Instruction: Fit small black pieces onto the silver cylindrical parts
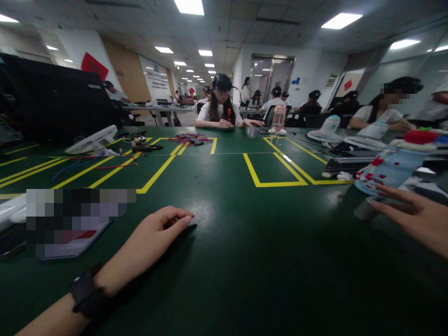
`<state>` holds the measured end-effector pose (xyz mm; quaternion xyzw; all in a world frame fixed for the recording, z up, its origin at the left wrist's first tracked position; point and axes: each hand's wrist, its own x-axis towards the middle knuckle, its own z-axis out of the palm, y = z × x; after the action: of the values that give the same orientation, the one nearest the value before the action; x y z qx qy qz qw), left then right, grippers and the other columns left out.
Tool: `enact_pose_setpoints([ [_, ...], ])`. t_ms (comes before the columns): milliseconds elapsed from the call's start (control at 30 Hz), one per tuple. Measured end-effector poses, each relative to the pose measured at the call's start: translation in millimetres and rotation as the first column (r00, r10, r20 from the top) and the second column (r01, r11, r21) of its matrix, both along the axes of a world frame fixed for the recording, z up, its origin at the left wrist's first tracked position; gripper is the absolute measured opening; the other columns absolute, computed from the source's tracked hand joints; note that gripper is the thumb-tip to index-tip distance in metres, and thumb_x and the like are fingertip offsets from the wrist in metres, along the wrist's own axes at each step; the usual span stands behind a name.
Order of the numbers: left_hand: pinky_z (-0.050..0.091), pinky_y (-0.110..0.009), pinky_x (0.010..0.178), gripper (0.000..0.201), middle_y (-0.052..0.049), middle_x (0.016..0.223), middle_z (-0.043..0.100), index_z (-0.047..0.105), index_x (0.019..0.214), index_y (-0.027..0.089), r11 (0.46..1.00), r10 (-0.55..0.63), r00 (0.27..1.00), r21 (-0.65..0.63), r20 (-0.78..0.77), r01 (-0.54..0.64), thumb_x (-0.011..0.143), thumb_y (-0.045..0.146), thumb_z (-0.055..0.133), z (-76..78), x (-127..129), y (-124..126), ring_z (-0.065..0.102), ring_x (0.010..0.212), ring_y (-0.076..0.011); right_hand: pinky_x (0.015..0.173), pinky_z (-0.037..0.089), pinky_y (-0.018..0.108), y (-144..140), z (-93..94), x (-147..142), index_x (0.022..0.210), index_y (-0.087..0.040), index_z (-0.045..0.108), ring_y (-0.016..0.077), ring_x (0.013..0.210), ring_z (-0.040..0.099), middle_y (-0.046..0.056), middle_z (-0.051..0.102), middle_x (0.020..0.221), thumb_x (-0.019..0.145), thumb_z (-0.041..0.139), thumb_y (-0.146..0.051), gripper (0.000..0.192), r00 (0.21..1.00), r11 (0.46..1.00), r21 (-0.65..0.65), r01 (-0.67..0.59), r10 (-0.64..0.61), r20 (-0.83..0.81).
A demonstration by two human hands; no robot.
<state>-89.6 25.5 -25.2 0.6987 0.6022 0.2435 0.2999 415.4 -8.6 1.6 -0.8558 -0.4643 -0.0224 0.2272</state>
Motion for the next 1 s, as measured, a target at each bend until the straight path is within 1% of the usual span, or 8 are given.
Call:
enact_pose_setpoints([
  [133, 0.047, -0.037, 0.082, 0.037, -0.003, 0.102, 0.069, 0.067, 0.099, 0.026, 1.0, -0.013, 1.0, 0.005, -0.002, 0.013, 0.085, 0.055, 0.05, 1.1, 1.1, -0.1, 0.063, 0.095, -0.0255, 0.058, 0.042, 0.036, 0.6, -0.3, -16.8, 0.118, -0.02, 0.064, 0.0191, 0.058, 0.056, 0.013, 0.065, 0.077, 0.077, 0.057, -0.058, 0.056, 0.992, 0.995, -0.035, -0.095, 0.097, 0.076],
  [233, 0.048, -0.038, 0.08, 0.038, -0.005, 0.101, 0.069, 0.067, 0.099, 0.025, 0.999, -0.026, 0.999, 0.025, -0.021, 0.027, 0.085, 0.055, 0.05, 0.0, 3.6, 0.3, 0.063, 0.093, -0.0266, 0.064, 0.047, 0.034, 7.4, -0.7, -60.2, 0.125, -0.025, 0.057, 0.0186, 0.07, 0.061, 0.008, 0.066, 0.095, 0.079, 0.055, -0.056, 0.055, 0.958, 0.954, 0.091, -0.286, 0.284, 0.036],
  [400, 0.048, -0.037, 0.078, 0.036, -0.005, 0.1, 0.069, 0.069, 0.097, 0.026, 0.997, -0.029, 0.998, 0.07, -0.053, 0.033, 0.084, 0.053, 0.051, -4.3, 6.2, 0.1, 0.063, 0.091, -0.0266, 0.091, 0.048, 0.034, 24.1, -10.7, -172.6, 0.125, -0.026, 0.055, 0.0169, 0.104, 0.057, 0.004, 0.058, 0.12, 0.086, 0.052, -0.043, 0.043, 0.584, 0.579, 0.225, -0.783, 0.81, -0.051],
  [500, 0.048, -0.037, 0.08, 0.035, -0.005, 0.1, 0.069, 0.07, 0.095, 0.026, 0.994, -0.034, 0.997, 0.098, -0.067, 0.041, 0.084, 0.052, 0.051, -6.4, 5.5, -0.4, 0.062, 0.093, -0.0269, 0.096, 0.045, 0.033, 28.2, -16.7, -222.7, 0.126, -0.023, 0.054, 0.0149, 0.107, 0.054, 0.004, 0.057, 0.119, 0.088, 0.05, -0.035, 0.04, 0.397, 0.405, 0.236, -0.883, 0.914, -0.084],
  [567, 0.047, -0.037, 0.081, 0.034, -0.004, 0.099, 0.068, 0.07, 0.095, 0.027, 0.993, -0.029, 0.996, 0.115, -0.081, 0.039, 0.084, 0.051, 0.05, -5.5, 8.6, -0.9, 0.062, 0.093, -0.0265, 0.097, 0.045, 0.033, 28.5, -21.7, -238.1, 0.128, -0.023, 0.052, 0.0141, 0.107, 0.053, 0.004, 0.056, 0.119, 0.088, 0.05, -0.032, 0.04, 0.336, 0.352, 0.238, -0.905, 0.936, -0.106],
  [733, 0.046, -0.036, 0.085, 0.029, -0.003, 0.109, 0.065, 0.069, 0.105, 0.029, 0.956, -0.106, 0.992, 0.269, -0.066, 0.12, 0.088, 0.044, 0.05, 10.8, 45.4, -2.6, 0.06, 0.097, -0.0232, 0.098, 0.045, 0.036, 30.4, -41.6, -236.8, 0.14, -0.021, 0.03, 0.0162, 0.108, 0.053, 0.007, 0.053, 0.124, 0.077, 0.065, -0.033, 0.073, 0.351, 0.398, 0.313, -0.862, 0.916, -0.197],
  [867, 0.045, -0.035, 0.084, 0.024, -0.004, 0.101, 0.066, 0.072, 0.098, 0.027, 0.911, -0.204, 0.977, 0.353, -0.062, 0.212, 0.087, 0.038, 0.053, 27.4, 81.7, 0.1, 0.059, 0.094, -0.0216, 0.092, 0.047, 0.038, 33.0, -50.3, -232.9, 0.136, -0.022, 0.031, 0.0169, 0.102, 0.056, 0.007, 0.058, 0.113, 0.078, 0.064, -0.03, 0.067, 0.34, 0.413, 0.323, -0.852, 0.904, -0.26],
  [1000, 0.047, -0.033, 0.079, 0.021, -0.003, 0.094, 0.065, 0.073, 0.091, 0.026, 0.914, -0.168, 0.985, 0.38, 0.029, 0.144, 0.086, 0.037, 0.056, 29.9, 84.9, 4.3, 0.06, 0.088, -0.0201, 0.09, 0.047, 0.037, 31.6, -46.8, -232.2, 0.133, -0.024, 0.035, 0.0167, 0.1, 0.056, 0.006, 0.057, 0.113, 0.079, 0.062, -0.029, 0.061, 0.364, 0.423, 0.31, -0.851, 0.902, -0.23],
])
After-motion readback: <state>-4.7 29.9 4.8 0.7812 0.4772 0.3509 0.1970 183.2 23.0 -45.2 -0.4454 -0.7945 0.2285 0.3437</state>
